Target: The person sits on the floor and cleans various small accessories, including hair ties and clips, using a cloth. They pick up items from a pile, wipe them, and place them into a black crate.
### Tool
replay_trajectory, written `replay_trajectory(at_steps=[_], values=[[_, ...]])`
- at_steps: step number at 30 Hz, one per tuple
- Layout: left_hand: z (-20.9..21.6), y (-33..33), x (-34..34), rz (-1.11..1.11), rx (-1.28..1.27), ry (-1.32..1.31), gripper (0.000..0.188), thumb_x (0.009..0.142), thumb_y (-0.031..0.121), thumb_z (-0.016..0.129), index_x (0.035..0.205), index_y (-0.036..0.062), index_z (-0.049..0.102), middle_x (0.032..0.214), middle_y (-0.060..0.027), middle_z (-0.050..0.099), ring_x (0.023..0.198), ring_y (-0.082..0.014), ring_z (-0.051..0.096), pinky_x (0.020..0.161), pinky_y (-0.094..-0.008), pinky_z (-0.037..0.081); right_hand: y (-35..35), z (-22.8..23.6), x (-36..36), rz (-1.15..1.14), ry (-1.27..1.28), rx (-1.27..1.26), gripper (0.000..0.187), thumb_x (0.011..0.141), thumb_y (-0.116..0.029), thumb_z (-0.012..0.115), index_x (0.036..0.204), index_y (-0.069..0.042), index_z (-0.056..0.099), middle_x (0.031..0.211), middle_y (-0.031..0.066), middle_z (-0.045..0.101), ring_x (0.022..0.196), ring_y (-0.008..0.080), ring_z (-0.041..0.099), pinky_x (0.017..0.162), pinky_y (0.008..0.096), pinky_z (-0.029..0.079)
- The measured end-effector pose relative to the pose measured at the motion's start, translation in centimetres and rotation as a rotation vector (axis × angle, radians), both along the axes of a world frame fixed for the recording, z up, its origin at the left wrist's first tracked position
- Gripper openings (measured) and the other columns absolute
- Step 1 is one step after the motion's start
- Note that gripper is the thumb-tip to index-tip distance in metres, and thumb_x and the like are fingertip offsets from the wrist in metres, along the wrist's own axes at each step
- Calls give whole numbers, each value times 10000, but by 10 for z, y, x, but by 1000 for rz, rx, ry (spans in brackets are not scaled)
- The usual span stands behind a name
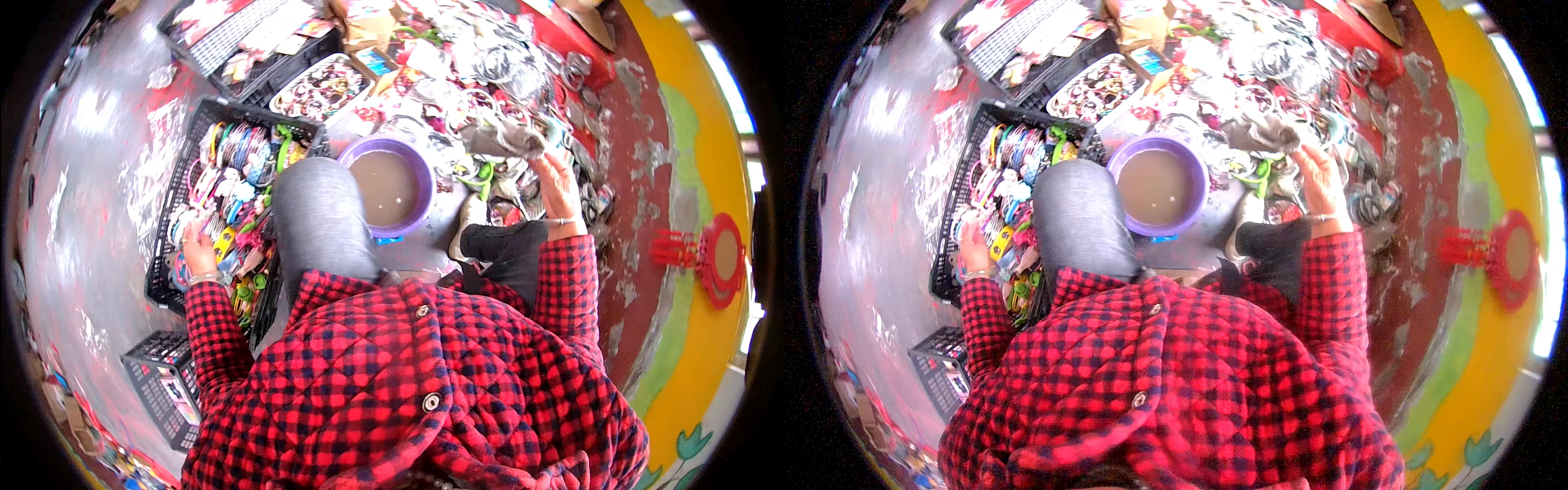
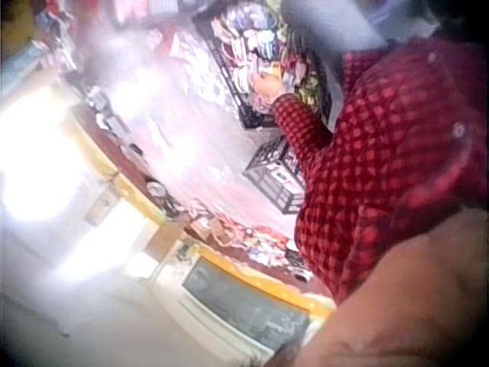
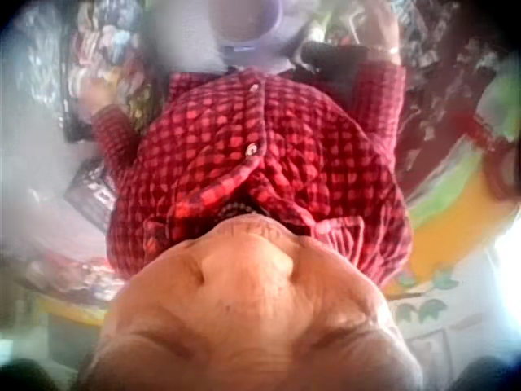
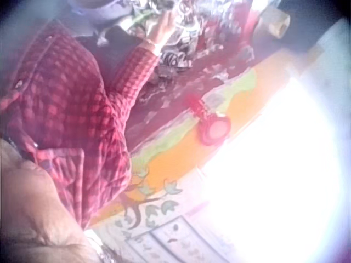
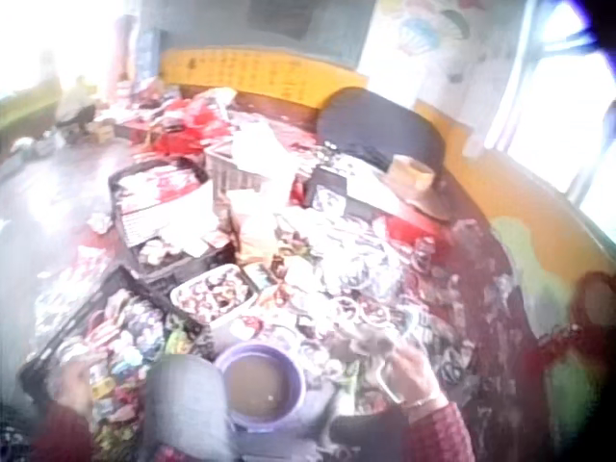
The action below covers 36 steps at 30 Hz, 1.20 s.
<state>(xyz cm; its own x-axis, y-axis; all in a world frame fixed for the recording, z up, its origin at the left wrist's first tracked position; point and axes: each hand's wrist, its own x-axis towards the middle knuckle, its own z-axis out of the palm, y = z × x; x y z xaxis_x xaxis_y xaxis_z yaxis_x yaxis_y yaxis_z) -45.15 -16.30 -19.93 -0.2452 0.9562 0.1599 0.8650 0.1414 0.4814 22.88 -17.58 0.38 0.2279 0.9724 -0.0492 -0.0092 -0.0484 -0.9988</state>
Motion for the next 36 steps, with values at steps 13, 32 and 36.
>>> replay_trajectory(at_steps=[13,32,36], values=[[265,75,347,-849,260,-465,181,837,45,533,993,-19,600,993,-119,605,920,-187,575,822,-279,441,-35,18,38,-127,-252,49,241,873,-217,521,1018,-39,595,788,-13,574,687,55,505,610,221,429],[184,87,473,-1605,-998,-548,251,725,177,691,880,9,587,751,-3,547,717,-76,480,663,-251,406,-17,-13,1,636,-433,-346,199,811,-183,580,932,-26,595,804,65,613,765,156,561,701,292,446],[187,82,476,-1550,-873,-641,253,754,124,645,956,-1,558,804,-19,562,766,-88,509,718,-258,424,1,-22,20,541,126,-252,182,789,-88,547,943,-20,615,900,51,615,838,145,555,791,273,430]])
